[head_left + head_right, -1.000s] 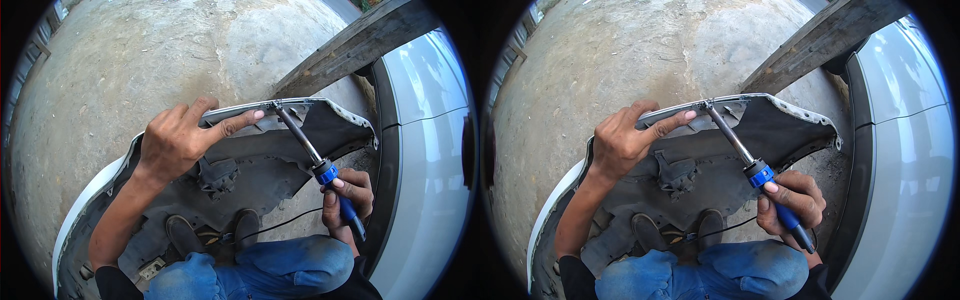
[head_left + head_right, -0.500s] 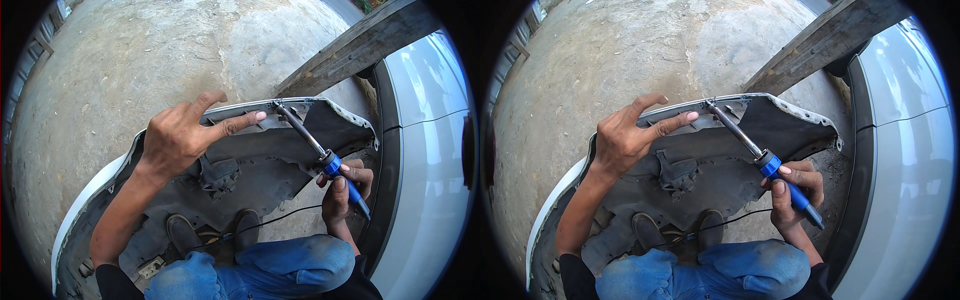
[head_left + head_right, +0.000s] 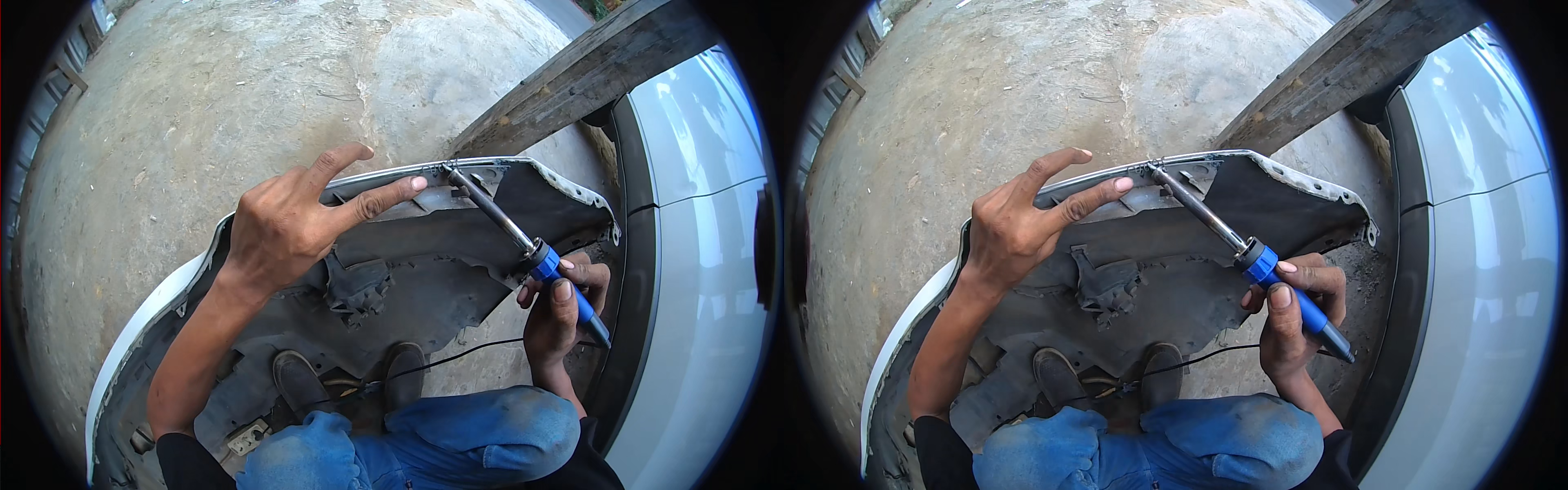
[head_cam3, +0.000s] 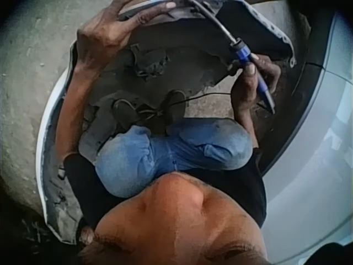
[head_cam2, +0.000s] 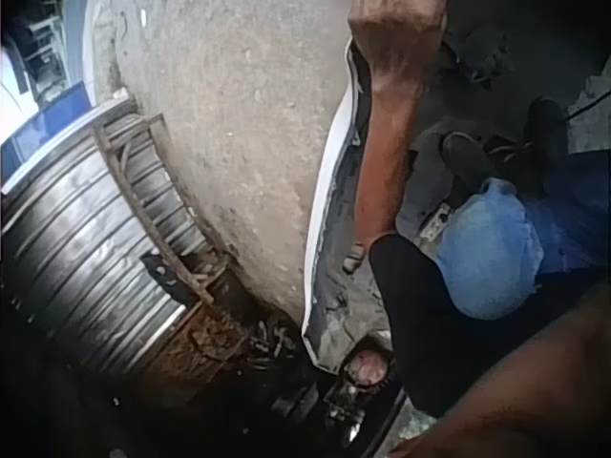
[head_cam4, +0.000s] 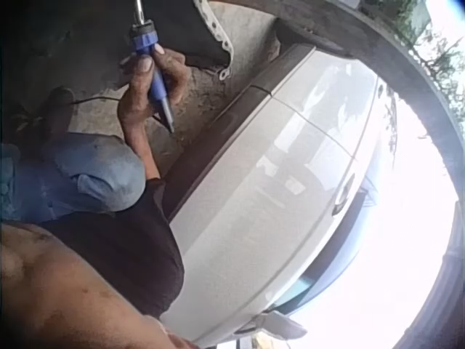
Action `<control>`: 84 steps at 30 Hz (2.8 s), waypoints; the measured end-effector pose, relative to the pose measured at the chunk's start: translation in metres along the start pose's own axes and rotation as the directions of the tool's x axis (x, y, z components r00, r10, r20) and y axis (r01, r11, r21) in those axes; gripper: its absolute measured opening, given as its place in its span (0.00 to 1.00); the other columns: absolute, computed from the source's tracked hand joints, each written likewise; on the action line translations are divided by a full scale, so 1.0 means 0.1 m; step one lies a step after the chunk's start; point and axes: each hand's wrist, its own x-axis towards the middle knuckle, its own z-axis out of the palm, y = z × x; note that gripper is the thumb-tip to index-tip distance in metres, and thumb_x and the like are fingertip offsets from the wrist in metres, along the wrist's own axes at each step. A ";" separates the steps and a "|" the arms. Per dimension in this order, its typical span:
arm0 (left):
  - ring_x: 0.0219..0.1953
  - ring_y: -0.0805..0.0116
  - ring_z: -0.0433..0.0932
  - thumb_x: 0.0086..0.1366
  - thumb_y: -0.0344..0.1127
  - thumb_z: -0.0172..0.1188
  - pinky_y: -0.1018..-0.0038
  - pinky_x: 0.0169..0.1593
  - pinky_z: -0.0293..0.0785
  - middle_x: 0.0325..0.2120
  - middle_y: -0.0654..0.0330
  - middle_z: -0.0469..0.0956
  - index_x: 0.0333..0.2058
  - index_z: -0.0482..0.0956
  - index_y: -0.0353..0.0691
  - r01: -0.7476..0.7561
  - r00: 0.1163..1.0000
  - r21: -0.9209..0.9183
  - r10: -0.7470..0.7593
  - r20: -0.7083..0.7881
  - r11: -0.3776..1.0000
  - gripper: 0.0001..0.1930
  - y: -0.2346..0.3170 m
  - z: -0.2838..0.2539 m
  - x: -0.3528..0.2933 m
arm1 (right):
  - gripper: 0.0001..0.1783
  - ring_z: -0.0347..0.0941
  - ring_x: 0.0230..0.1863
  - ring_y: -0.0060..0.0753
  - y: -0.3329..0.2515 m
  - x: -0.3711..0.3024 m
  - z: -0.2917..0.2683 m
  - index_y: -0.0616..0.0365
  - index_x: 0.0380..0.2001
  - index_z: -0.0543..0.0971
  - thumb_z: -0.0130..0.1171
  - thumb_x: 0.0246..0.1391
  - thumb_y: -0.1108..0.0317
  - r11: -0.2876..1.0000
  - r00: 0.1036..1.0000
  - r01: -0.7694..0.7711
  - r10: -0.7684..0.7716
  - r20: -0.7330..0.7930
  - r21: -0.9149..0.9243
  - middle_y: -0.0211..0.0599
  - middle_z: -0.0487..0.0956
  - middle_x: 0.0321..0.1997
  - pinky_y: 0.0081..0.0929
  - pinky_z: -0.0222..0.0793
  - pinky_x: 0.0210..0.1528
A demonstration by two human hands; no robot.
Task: The recorder uses a soldering iron to melt plastic pieces into a damaged car bumper to repair it.
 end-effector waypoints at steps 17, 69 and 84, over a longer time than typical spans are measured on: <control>0.35 0.70 0.87 0.63 0.26 0.60 0.74 0.32 0.86 0.56 0.68 0.82 0.60 0.81 0.81 -0.017 1.000 0.006 0.018 -0.004 1.000 0.35 0.00 -0.02 0.01 | 0.17 0.77 0.23 0.30 -0.01 0.00 0.02 0.60 0.44 0.75 0.65 0.64 0.58 1.000 1.000 0.001 -0.001 -0.030 0.015 0.41 0.74 0.34 0.24 0.76 0.21; 0.32 0.70 0.82 0.60 0.27 0.65 0.71 0.33 0.82 0.52 0.70 0.84 0.63 0.79 0.78 0.000 0.998 0.009 0.000 0.067 1.000 0.36 0.04 -0.08 0.02 | 0.27 0.82 0.56 0.47 0.29 0.57 0.43 0.53 0.51 0.78 0.78 0.49 0.79 0.732 0.804 0.593 -0.557 0.207 -0.335 0.49 0.86 0.50 0.43 0.78 0.59; 0.31 0.70 0.81 0.59 0.26 0.65 0.71 0.33 0.82 0.51 0.70 0.84 0.63 0.80 0.76 -0.015 0.998 0.011 0.014 0.065 1.000 0.36 0.04 -0.08 0.01 | 0.25 0.86 0.49 0.45 0.47 0.46 0.49 0.48 0.49 0.82 0.77 0.48 0.80 0.695 0.780 0.618 -0.601 0.176 -0.366 0.45 0.86 0.49 0.36 0.83 0.49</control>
